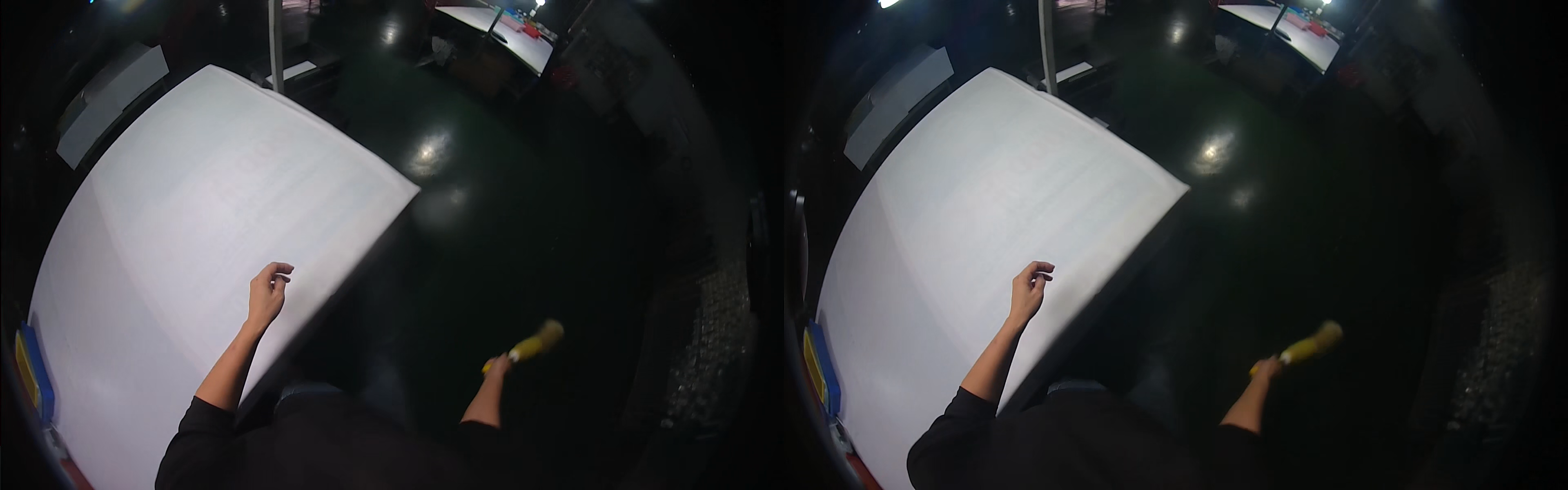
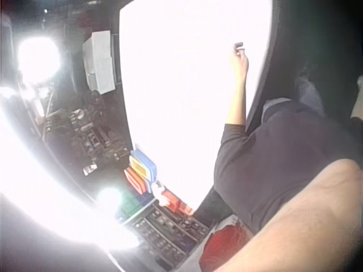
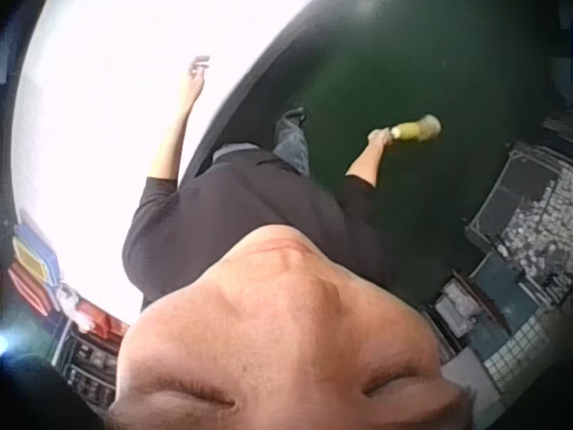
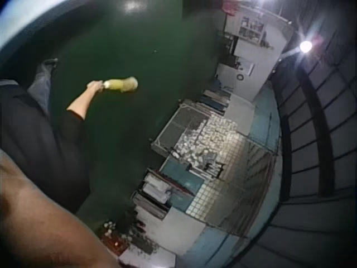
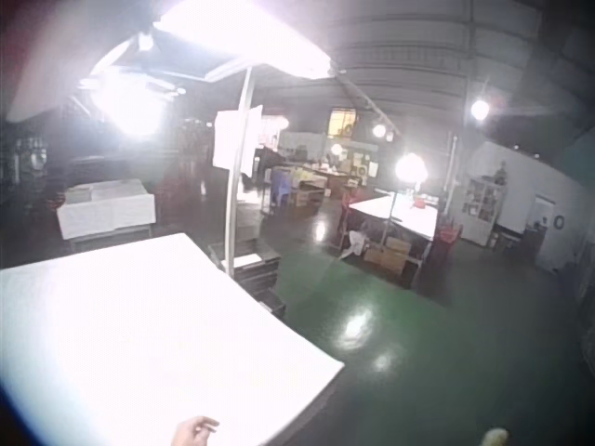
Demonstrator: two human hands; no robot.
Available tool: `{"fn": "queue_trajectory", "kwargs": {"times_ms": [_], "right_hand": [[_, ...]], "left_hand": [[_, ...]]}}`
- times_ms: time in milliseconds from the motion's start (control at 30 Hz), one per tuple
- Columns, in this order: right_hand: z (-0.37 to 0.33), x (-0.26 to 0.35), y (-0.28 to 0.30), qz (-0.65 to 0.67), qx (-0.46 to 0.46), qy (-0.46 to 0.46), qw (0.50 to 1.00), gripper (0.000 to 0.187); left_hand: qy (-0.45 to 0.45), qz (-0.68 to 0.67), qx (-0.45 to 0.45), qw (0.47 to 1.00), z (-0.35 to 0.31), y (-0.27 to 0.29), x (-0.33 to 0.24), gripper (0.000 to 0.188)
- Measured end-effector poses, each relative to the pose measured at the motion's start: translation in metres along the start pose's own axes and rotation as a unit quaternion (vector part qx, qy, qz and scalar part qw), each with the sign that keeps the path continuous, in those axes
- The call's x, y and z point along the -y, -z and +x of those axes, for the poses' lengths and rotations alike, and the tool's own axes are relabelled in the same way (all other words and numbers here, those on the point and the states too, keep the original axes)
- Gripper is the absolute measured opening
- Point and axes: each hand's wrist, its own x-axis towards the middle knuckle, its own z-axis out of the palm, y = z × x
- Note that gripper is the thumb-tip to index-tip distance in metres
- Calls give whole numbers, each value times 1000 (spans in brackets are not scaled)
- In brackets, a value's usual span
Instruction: The person moves a red plastic chair and places it under a table. They then use a yellow duster to wipe the surfaces of several tables, moving items like plastic baskets and a red tray aside to reach the work. The person continues dusting multiple tables in the room.
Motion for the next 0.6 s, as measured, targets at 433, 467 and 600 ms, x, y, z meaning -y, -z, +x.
{"fn": "queue_trajectory", "kwargs": {"times_ms": [433, 467, 600], "right_hand": [[163, 210, -295, -331, 241, 37, 911, 36], [177, 221, -327, -355, 228, 31, 906, 36], [219, 274, -417, -362, 160, -28, 918, 25]], "left_hand": [[87, 169, -105, 976, 274, -297, -3, 59], [136, 181, -96, 969, 312, -313, -3, 61], [146, 93, -106, 979, 479, -404, -56, 64]]}}
